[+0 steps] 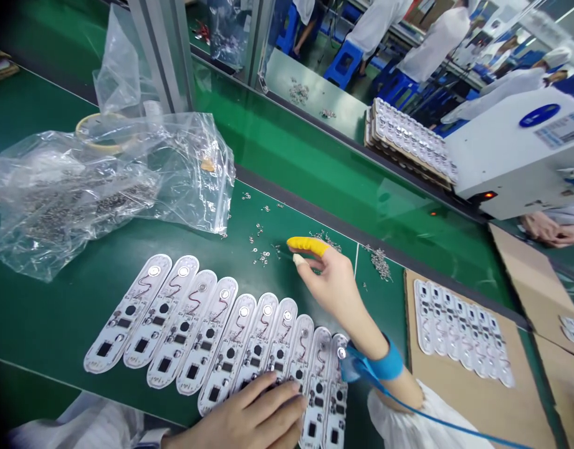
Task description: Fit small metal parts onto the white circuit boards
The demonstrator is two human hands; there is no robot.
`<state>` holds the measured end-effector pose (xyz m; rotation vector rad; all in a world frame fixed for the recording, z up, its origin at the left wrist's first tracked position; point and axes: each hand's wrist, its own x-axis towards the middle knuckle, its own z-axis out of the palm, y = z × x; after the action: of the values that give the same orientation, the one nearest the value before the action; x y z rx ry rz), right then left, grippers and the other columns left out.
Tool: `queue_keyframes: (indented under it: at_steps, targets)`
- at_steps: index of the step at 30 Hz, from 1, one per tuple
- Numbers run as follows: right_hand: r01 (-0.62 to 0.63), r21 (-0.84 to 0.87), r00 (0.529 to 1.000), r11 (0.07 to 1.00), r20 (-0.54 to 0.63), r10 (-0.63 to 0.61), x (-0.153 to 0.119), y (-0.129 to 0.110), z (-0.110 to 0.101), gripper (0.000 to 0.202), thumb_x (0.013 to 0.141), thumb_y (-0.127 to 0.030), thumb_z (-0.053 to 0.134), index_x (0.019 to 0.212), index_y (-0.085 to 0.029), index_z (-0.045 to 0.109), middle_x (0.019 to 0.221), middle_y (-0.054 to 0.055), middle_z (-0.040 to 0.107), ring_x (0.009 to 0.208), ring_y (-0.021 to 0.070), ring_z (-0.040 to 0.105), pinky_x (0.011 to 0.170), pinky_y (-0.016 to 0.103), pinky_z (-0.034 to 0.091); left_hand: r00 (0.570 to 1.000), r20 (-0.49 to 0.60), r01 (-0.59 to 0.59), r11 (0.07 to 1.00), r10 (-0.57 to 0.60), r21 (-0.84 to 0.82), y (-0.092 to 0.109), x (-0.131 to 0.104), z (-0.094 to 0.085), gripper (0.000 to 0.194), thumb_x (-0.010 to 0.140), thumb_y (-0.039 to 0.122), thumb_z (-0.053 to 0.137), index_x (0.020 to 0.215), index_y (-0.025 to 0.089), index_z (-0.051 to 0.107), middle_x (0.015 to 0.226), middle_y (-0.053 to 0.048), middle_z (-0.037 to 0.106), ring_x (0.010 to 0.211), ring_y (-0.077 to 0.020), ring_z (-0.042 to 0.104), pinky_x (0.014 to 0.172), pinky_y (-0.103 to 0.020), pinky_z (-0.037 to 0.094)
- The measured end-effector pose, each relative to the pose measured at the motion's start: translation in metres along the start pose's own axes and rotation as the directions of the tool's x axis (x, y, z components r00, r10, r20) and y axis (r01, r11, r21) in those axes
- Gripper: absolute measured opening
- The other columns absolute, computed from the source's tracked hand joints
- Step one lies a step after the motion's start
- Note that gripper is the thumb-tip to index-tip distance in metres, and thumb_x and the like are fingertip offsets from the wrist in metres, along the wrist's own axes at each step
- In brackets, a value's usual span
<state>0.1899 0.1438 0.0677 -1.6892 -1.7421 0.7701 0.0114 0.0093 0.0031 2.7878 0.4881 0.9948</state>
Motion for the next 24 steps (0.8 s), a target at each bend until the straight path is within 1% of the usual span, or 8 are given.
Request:
queue_keyframes:
  at_steps: [3,6,9,13,15,18,20,24]
  targets:
    - [0.024,-0.131,0.998,0.991,-0.062,-0.032,-0.008,-0.001,-0.002,0.021,0.080,-0.028,0.058,0.095,-0.017,0.068,0.093,0.008,0.073,0.078,0.0194,0.070,0.065,0.032,0.059,1.000,-0.023,0.004,1.000,-0.004,0.010,-0.001,0.000,0.000,0.014,0.093,0.021,0.055,0.102,0.018,0.065,0.117,-0.001,0.064,0.111,-0.0192,0.056,0.096,-0.034,0.043]
    - [0.120,-0.278,0.992,0.953,0.001,-0.124,-0.013,-0.008,0.007,0.018,0.083,-0.026,0.056,0.090,-0.017,0.069,0.083,0.006,0.071,0.061,0.0144,0.062,0.050,0.027,0.052,1.000,-0.022,0.008,1.000,-0.008,0.005,-0.002,0.001,-0.001,0.014,0.094,0.022,0.054,0.102,0.018,0.065,0.116,-0.001,0.064,0.111,-0.0191,0.056,0.096,-0.034,0.043]
    - [0.206,-0.372,0.978,0.905,0.064,-0.197,-0.010,-0.017,0.022,0.017,0.085,-0.027,0.056,0.089,-0.018,0.069,0.083,0.006,0.068,0.063,0.0143,0.059,0.049,0.026,0.045,1.000,-0.003,0.006,1.000,-0.006,-0.001,-0.002,0.001,-0.002,0.015,0.094,0.023,0.054,0.102,0.017,0.065,0.117,-0.003,0.064,0.112,-0.0195,0.055,0.096,-0.034,0.043]
    - [0.152,-0.533,0.988,0.832,0.046,-0.150,-0.001,-0.023,0.039,0.014,0.080,-0.031,0.064,0.085,-0.019,0.070,0.078,0.004,0.065,0.069,0.0188,0.058,0.050,0.028,0.041,1.000,-0.016,0.010,1.000,-0.010,0.001,-0.002,0.002,-0.002,0.013,0.093,0.021,0.054,0.099,0.018,0.065,0.115,-0.002,0.065,0.110,-0.0191,0.056,0.095,-0.033,0.043]
    - [0.163,-0.587,0.986,0.793,0.060,-0.158,0.001,-0.024,0.045,0.015,0.079,-0.032,0.065,0.084,-0.019,0.070,0.078,0.005,0.064,0.072,0.0209,0.057,0.049,0.028,0.039,1.000,-0.028,0.000,1.000,0.001,0.022,-0.001,0.002,-0.001,0.013,0.093,0.020,0.054,0.100,0.019,0.066,0.115,-0.001,0.064,0.110,-0.0186,0.056,0.095,-0.033,0.043]
    - [0.266,-0.552,0.962,0.790,0.106,-0.250,0.001,-0.023,0.048,0.017,0.086,-0.026,0.053,0.086,-0.017,0.068,0.086,0.008,0.065,0.077,0.0215,0.057,0.054,0.030,0.042,1.000,-0.006,-0.006,0.999,0.006,0.037,-0.001,0.001,0.000,0.014,0.093,0.020,0.055,0.102,0.019,0.065,0.118,-0.001,0.063,0.112,-0.0186,0.055,0.096,-0.033,0.042]
    - [0.315,-0.478,0.946,0.820,0.085,-0.314,-0.001,-0.024,0.045,0.021,0.089,-0.021,0.046,0.088,-0.017,0.066,0.088,0.009,0.065,0.078,0.0209,0.056,0.060,0.032,0.046,1.000,0.013,-0.003,1.000,0.003,0.026,0.000,0.000,0.001,0.014,0.093,0.021,0.055,0.103,0.018,0.064,0.119,-0.002,0.063,0.113,-0.0189,0.055,0.097,-0.034,0.042]
    - [0.276,-0.448,0.952,0.851,0.002,-0.307,-0.013,-0.026,0.035,0.020,0.088,-0.021,0.046,0.088,-0.019,0.065,0.087,0.007,0.065,0.078,0.0206,0.057,0.063,0.033,0.047,1.000,-0.007,0.001,1.000,-0.001,0.025,0.001,-0.002,0.002,0.014,0.092,0.020,0.055,0.103,0.019,0.064,0.118,-0.002,0.063,0.113,-0.0193,0.054,0.097,-0.034,0.042]
